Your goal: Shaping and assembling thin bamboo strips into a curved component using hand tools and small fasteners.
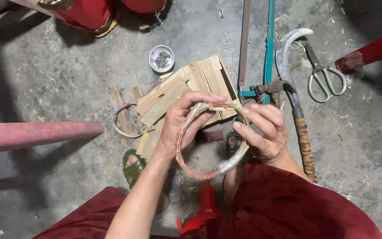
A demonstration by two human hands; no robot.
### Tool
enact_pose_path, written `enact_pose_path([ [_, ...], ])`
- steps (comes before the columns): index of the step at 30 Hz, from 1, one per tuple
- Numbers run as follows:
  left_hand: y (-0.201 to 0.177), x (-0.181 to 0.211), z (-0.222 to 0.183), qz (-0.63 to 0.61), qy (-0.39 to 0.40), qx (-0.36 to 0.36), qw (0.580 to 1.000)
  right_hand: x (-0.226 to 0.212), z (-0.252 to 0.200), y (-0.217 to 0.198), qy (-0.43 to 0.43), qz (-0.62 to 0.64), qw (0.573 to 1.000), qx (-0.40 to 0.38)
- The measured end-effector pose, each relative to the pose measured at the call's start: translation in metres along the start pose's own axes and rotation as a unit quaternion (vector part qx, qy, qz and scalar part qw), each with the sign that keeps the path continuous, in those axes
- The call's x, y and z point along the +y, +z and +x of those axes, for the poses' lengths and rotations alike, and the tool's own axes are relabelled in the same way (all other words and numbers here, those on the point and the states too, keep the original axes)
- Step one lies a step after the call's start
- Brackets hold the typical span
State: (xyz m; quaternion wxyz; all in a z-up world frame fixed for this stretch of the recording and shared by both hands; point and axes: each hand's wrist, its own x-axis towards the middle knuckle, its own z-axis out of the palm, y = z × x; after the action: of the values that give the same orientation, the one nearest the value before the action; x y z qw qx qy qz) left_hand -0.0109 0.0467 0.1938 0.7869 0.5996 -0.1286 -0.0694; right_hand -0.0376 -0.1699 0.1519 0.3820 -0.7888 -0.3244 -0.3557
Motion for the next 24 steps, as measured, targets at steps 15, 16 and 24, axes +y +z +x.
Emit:
enact_pose_path([
  [15, 0.002, -0.016, 0.027, 0.181, -0.075, 0.054, 0.979, 0.017, -0.029, 0.023, 0.095, -0.003, 0.995, -0.039],
  [16, -0.003, -0.041, 0.032, 0.180, -0.076, 0.054, 0.979, 0.019, -0.031, 0.028, 0.097, -0.003, 0.995, -0.040],
  [24, -0.046, -0.202, 0.070, 0.408, -0.330, 0.022, 0.851, 0.052, -0.092, 0.063, 0.345, 0.029, 0.928, -0.141],
])
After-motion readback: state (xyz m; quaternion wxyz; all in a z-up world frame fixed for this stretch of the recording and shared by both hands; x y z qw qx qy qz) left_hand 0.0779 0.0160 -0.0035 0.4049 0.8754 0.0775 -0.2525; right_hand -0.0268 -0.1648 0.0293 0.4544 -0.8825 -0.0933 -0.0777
